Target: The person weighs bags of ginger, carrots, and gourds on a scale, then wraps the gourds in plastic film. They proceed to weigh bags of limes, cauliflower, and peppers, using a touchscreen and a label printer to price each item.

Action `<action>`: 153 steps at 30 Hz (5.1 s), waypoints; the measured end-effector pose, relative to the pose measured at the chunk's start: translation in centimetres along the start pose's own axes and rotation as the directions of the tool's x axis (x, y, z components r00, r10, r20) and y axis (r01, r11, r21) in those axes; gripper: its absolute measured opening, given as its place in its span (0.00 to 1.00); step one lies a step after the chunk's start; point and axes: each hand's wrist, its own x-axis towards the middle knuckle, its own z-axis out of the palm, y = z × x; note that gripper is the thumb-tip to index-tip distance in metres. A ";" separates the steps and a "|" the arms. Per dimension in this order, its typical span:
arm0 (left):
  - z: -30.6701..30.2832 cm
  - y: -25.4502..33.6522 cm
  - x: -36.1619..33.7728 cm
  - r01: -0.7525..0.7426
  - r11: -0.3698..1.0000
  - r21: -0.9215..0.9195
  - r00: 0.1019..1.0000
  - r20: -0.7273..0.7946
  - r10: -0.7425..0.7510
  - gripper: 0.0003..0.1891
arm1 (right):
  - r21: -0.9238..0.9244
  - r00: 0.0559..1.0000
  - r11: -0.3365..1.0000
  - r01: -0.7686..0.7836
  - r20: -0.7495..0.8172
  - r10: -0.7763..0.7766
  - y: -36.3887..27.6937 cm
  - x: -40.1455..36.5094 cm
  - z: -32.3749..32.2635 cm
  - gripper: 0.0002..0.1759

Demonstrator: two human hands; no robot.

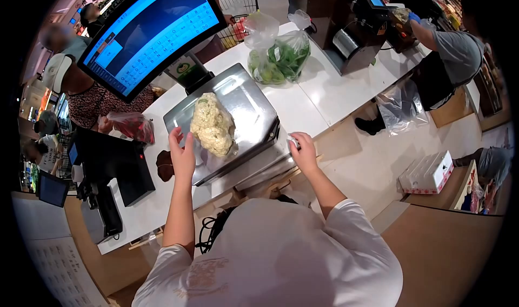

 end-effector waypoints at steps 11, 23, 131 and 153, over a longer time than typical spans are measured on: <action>2.2 0.6 0.7 -0.066 0.989 0.133 0.998 -0.011 0.068 0.42 | -0.047 0.990 0.990 0.132 0.048 -0.129 0.4 2.2 3.9 0.11; 4.1 2.3 1.4 -0.002 0.974 0.226 0.998 0.069 -0.014 0.48 | -0.004 0.994 0.995 0.099 -0.037 -0.099 0.2 2.0 5.2 0.05; 6.5 6.6 7.5 -0.678 0.555 0.482 0.703 0.202 0.682 0.12 | 0.487 0.995 0.868 -0.097 0.030 0.094 -11.5 16.9 -1.7 0.12; 3.8 9.2 5.0 -0.685 0.495 0.534 0.697 0.283 0.659 0.50 | -0.169 0.167 0.093 0.981 0.503 -0.848 -39.1 29.4 14.0 0.12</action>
